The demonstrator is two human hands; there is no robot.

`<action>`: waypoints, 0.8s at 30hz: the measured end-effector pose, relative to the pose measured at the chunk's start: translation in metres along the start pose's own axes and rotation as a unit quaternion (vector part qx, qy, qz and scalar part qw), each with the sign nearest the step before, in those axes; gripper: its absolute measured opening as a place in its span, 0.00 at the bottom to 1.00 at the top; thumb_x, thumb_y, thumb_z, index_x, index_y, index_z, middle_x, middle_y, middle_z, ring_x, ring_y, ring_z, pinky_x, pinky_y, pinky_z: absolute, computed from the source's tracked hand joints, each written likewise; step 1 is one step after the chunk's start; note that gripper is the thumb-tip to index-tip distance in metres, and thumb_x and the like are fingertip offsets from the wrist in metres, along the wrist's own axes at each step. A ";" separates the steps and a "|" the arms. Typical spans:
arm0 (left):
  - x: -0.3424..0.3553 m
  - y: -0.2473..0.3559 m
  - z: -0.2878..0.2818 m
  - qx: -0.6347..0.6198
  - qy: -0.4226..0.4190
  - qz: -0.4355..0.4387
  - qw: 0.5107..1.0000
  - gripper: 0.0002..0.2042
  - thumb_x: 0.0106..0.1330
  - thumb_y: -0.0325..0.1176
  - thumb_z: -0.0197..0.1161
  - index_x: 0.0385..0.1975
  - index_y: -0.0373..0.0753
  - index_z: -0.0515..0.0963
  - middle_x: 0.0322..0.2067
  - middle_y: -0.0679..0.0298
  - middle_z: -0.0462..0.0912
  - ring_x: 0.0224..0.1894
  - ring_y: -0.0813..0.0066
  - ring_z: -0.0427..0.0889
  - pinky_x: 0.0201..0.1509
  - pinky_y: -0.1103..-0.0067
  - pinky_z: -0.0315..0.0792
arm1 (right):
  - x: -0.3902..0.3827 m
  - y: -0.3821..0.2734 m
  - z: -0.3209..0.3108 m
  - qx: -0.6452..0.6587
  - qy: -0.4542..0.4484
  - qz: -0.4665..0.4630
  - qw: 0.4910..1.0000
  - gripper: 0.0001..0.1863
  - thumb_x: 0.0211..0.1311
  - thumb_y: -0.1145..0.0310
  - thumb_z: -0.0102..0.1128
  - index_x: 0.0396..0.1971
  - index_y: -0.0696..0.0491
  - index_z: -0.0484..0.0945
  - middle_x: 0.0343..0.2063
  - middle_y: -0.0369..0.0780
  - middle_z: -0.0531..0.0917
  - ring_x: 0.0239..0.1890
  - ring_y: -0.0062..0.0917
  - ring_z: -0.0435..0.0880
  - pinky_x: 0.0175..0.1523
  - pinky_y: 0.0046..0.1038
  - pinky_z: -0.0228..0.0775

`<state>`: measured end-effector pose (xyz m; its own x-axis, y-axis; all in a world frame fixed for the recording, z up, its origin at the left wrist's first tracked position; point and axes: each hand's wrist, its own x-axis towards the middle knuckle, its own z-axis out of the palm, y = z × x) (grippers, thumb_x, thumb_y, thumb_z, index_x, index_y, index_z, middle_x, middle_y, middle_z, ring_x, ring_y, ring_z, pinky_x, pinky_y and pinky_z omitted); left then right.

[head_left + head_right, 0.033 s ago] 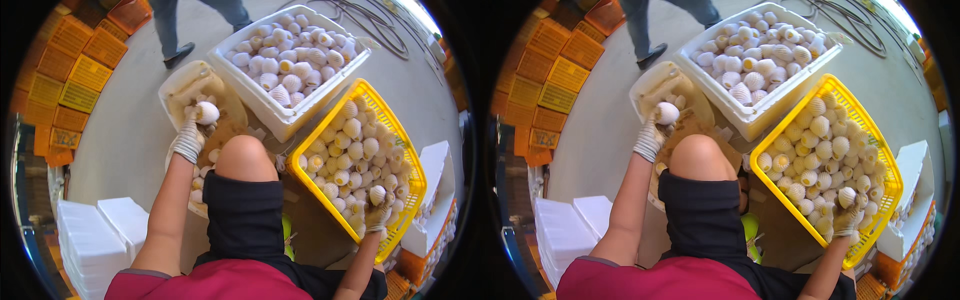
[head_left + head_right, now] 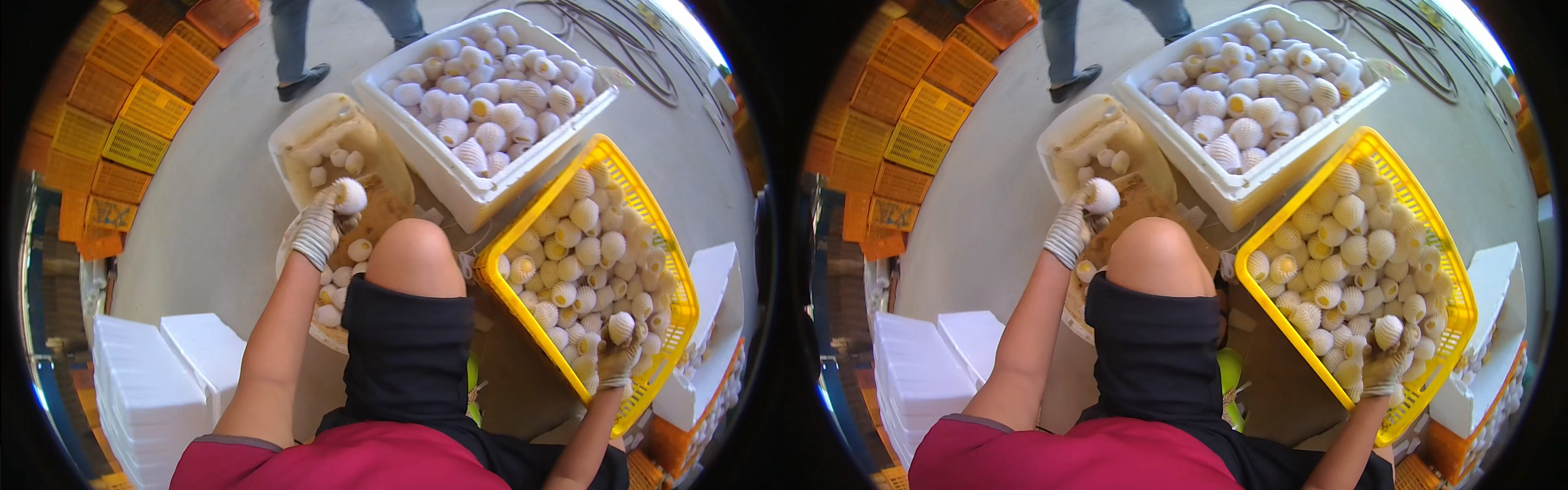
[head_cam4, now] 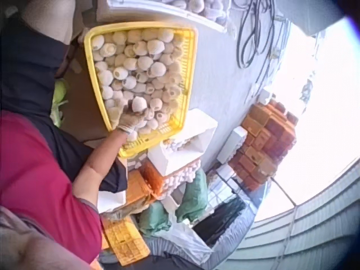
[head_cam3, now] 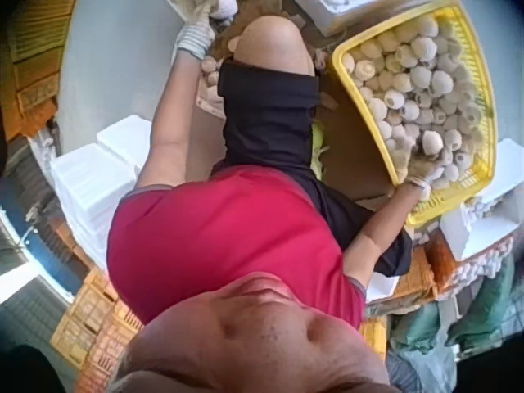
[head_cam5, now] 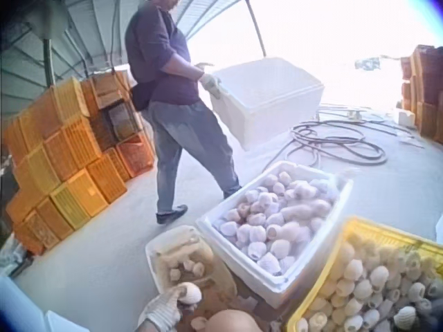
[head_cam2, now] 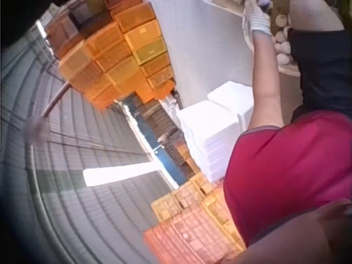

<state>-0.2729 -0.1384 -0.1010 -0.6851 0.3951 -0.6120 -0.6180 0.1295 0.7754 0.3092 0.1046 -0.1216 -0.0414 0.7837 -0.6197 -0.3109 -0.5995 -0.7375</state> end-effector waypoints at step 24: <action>-0.191 -0.063 0.248 0.326 -0.453 0.381 0.738 0.28 0.59 0.36 0.70 0.57 0.30 0.72 0.43 0.54 0.82 0.42 0.71 0.83 0.48 0.78 0.78 | -0.100 0.006 0.140 -0.106 -0.157 -0.009 0.982 0.41 0.59 0.23 0.41 0.36 0.51 0.79 0.16 0.31 0.76 0.12 0.14 0.66 0.17 0.18 0.53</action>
<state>-0.0069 0.0034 0.0054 -0.0172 0.9861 0.1655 0.3315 -0.1506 0.9314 0.1787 0.0456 -0.0262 -0.3396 0.7856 -0.5172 -0.1107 -0.5794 -0.8075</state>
